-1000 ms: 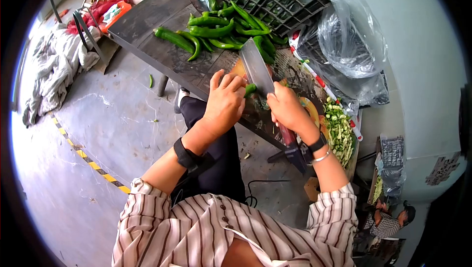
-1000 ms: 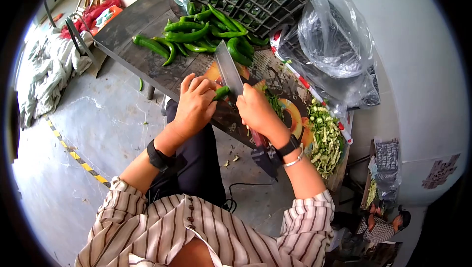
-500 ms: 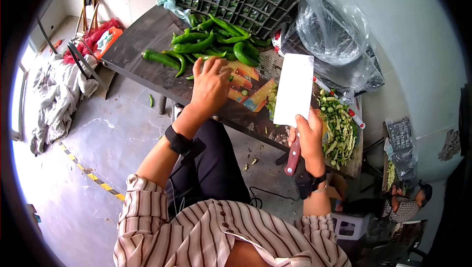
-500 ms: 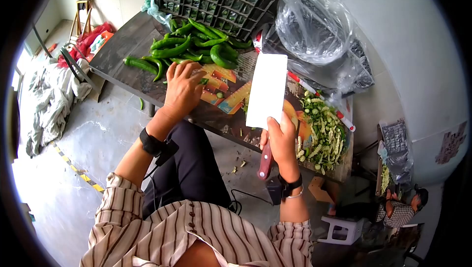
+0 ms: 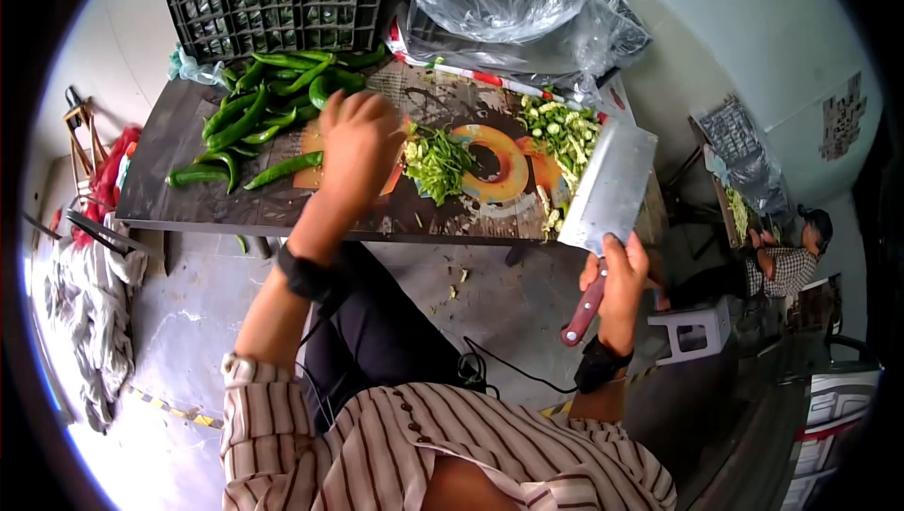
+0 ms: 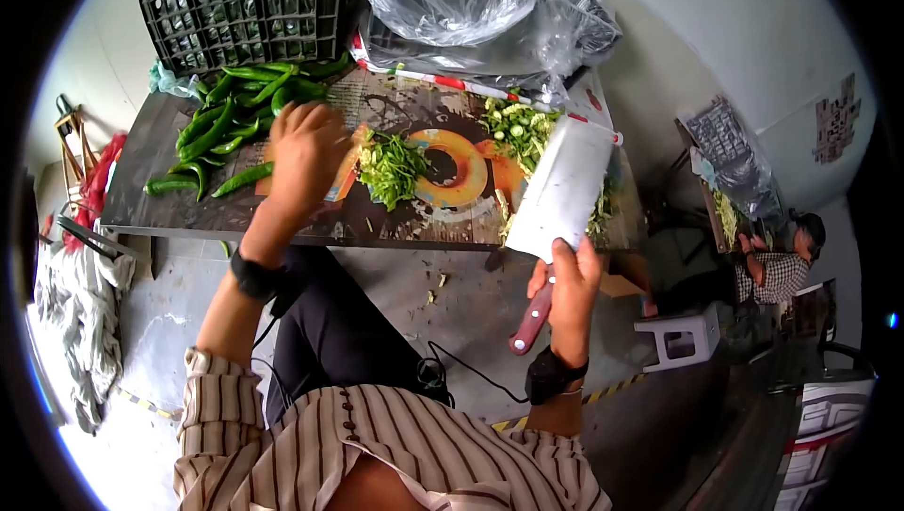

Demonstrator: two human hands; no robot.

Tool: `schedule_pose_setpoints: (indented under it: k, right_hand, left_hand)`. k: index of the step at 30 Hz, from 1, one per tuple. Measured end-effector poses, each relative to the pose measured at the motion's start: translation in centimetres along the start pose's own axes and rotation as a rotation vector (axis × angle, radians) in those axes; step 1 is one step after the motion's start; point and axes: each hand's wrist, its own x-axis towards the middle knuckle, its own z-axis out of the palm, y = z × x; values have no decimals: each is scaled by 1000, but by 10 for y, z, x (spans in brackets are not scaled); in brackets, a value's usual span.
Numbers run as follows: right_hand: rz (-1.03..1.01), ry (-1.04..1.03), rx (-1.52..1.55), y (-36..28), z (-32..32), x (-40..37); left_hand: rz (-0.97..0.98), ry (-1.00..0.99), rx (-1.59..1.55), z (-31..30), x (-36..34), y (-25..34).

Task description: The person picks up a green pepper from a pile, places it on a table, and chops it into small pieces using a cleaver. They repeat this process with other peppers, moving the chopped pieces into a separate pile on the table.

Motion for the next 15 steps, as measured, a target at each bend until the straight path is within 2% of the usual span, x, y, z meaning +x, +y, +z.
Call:
schedule_pose_setpoints:
  k: [1, 2, 5, 7, 10, 13, 15]
  right_hand:
    - [0, 59, -2, -2, -7, -2]
    - [-5, 119, -6, -5, -14, -5]
    - [-48, 125, 12, -6, -27, -13]
    - [-37, 126, 12, -3, -33, -17]
    - [-5, 98, 23, 8, -36, -17]
    - [55, 123, 49, 18, -25, -13]
    - [82, 61, 63, 24, -15, -9]
  left_hand:
    - [39, 14, -118, 3, 17, 18]
    - [176, 45, -222, -5, 45, 58]
    - [115, -46, -289, 8, 44, 74]
    - [115, -54, -304, 8, 28, 66]
    - [10, -90, -220, -7, -5, 39]
    - [-117, 5, 5, -33, -36, 7]
    - [-206, -6, 137, -51, -55, -12]
